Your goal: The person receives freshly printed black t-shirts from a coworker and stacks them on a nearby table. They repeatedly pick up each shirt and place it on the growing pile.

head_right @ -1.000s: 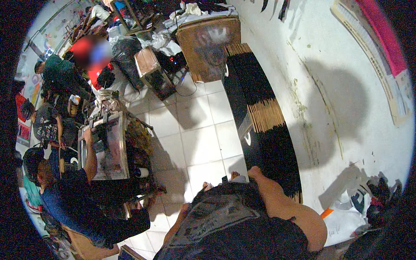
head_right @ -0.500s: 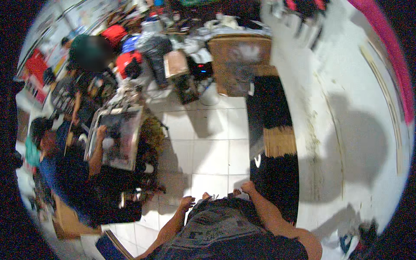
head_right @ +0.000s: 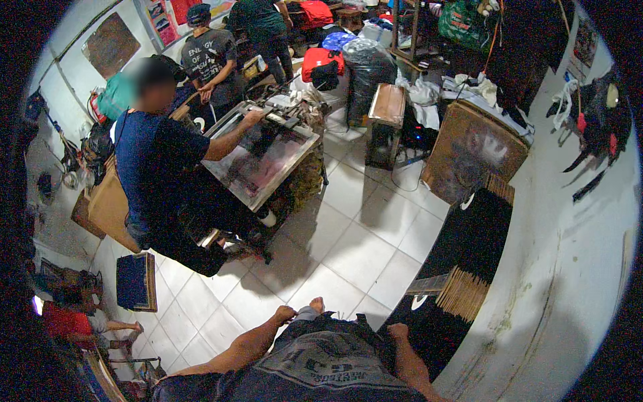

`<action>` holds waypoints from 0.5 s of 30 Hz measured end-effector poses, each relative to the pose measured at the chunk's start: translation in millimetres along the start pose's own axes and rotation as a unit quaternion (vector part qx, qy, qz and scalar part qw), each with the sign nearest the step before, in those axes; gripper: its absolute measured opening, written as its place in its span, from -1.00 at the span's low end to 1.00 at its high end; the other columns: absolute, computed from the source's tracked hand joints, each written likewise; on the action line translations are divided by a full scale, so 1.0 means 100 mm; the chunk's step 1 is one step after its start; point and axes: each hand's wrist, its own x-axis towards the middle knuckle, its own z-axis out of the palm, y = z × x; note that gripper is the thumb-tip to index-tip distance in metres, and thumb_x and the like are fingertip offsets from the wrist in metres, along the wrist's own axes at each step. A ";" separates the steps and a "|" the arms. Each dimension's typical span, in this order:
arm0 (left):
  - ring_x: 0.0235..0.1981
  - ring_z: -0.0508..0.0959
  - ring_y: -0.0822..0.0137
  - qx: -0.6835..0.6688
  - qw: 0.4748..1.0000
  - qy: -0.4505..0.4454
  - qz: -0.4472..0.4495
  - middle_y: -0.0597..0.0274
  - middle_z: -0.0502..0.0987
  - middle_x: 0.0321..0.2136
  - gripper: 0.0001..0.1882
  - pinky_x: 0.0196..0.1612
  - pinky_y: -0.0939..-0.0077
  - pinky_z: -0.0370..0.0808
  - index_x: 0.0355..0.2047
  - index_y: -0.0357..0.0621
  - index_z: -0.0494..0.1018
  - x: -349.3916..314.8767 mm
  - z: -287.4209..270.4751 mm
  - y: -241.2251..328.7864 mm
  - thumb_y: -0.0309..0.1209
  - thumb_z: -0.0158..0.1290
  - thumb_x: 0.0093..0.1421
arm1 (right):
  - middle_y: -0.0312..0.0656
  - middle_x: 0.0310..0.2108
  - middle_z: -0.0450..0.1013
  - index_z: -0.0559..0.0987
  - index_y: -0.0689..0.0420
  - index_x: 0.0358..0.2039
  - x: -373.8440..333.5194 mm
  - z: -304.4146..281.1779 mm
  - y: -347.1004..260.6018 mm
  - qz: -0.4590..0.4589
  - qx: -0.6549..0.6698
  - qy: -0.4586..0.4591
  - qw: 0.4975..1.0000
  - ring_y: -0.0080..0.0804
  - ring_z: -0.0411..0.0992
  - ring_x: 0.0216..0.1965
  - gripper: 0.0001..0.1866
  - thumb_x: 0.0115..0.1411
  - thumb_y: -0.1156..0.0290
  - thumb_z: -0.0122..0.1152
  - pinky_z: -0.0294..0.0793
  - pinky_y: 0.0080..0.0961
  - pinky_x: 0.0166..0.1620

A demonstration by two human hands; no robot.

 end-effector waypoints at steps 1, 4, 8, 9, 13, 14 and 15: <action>-0.70 0.36 0.40 0.015 1.000 0.001 0.026 0.25 0.42 -0.64 -0.81 -0.73 0.51 0.28 -0.47 -0.14 0.51 -0.02 0.01 -0.04 -0.29 0.05 -0.01 | -0.26 -0.59 0.50 0.59 0.07 -0.61 0.04 0.04 -0.03 -0.058 0.049 0.004 0.997 -0.40 0.46 -0.54 -0.83 -0.10 0.25 0.19 0.41 -0.43 -0.50; -0.63 0.43 0.37 0.060 0.998 0.004 0.019 0.25 0.47 -0.57 -0.81 -0.61 0.50 0.38 -0.45 -0.11 0.52 -0.07 0.05 -0.06 -0.30 0.02 -0.03 | -0.24 -0.63 0.48 0.59 0.11 -0.62 0.20 0.11 -0.08 -0.130 -0.060 0.062 0.988 -0.40 0.45 -0.57 -0.85 -0.10 0.31 0.20 0.43 -0.48 -0.50; -0.62 0.46 0.37 0.057 0.998 0.017 -0.003 0.25 0.49 -0.56 -0.84 -0.55 0.49 0.45 -0.47 -0.11 0.51 -0.06 0.07 0.00 -0.36 -0.01 -0.05 | -0.28 -0.66 0.46 0.59 0.14 -0.63 0.36 0.21 -0.13 -0.152 0.055 0.093 0.982 -0.43 0.43 -0.60 -0.85 -0.10 0.33 0.19 0.43 -0.52 -0.48; -0.66 0.42 0.40 0.092 0.995 0.007 0.040 0.27 0.47 -0.61 -0.85 -0.61 0.50 0.43 -0.47 -0.12 0.50 -0.05 0.07 0.01 -0.37 -0.01 -0.01 | -0.29 -0.65 0.45 0.58 0.15 -0.63 0.38 0.22 -0.14 -0.147 0.037 0.103 0.983 -0.45 0.42 -0.60 -0.85 -0.10 0.34 0.18 0.43 -0.53 -0.47; -0.54 0.49 0.37 0.296 0.937 0.008 0.184 0.24 0.47 -0.54 -0.80 -0.51 0.52 0.48 -0.41 -0.12 0.49 0.04 0.03 0.07 -0.46 0.03 -0.13 | -0.33 -0.62 0.47 0.59 0.11 -0.62 0.36 0.17 -0.21 -0.113 -0.056 0.103 0.987 -0.47 0.43 -0.58 -0.85 -0.10 0.30 0.17 0.42 -0.51 -0.45; -0.50 0.49 0.36 0.257 0.951 0.004 0.172 0.24 0.47 -0.51 -0.79 -0.48 0.51 0.48 -0.39 -0.10 0.48 0.06 0.03 0.08 -0.48 0.03 -0.13 | -0.34 -0.60 0.47 0.59 0.08 -0.61 0.33 0.14 -0.24 -0.079 -0.098 0.095 0.987 -0.46 0.43 -0.57 -0.84 -0.10 0.28 0.17 0.43 -0.50 -0.45; -0.47 0.49 0.35 0.239 0.961 -0.005 0.141 0.24 0.47 -0.49 -0.77 -0.46 0.51 0.48 -0.38 -0.09 0.47 0.09 0.02 0.09 -0.49 0.03 -0.13 | -0.34 -0.59 0.48 0.59 0.04 -0.60 0.29 0.10 -0.26 -0.133 -0.190 0.066 0.970 -0.44 0.44 -0.56 -0.83 -0.09 0.25 0.15 0.43 -0.47 -0.44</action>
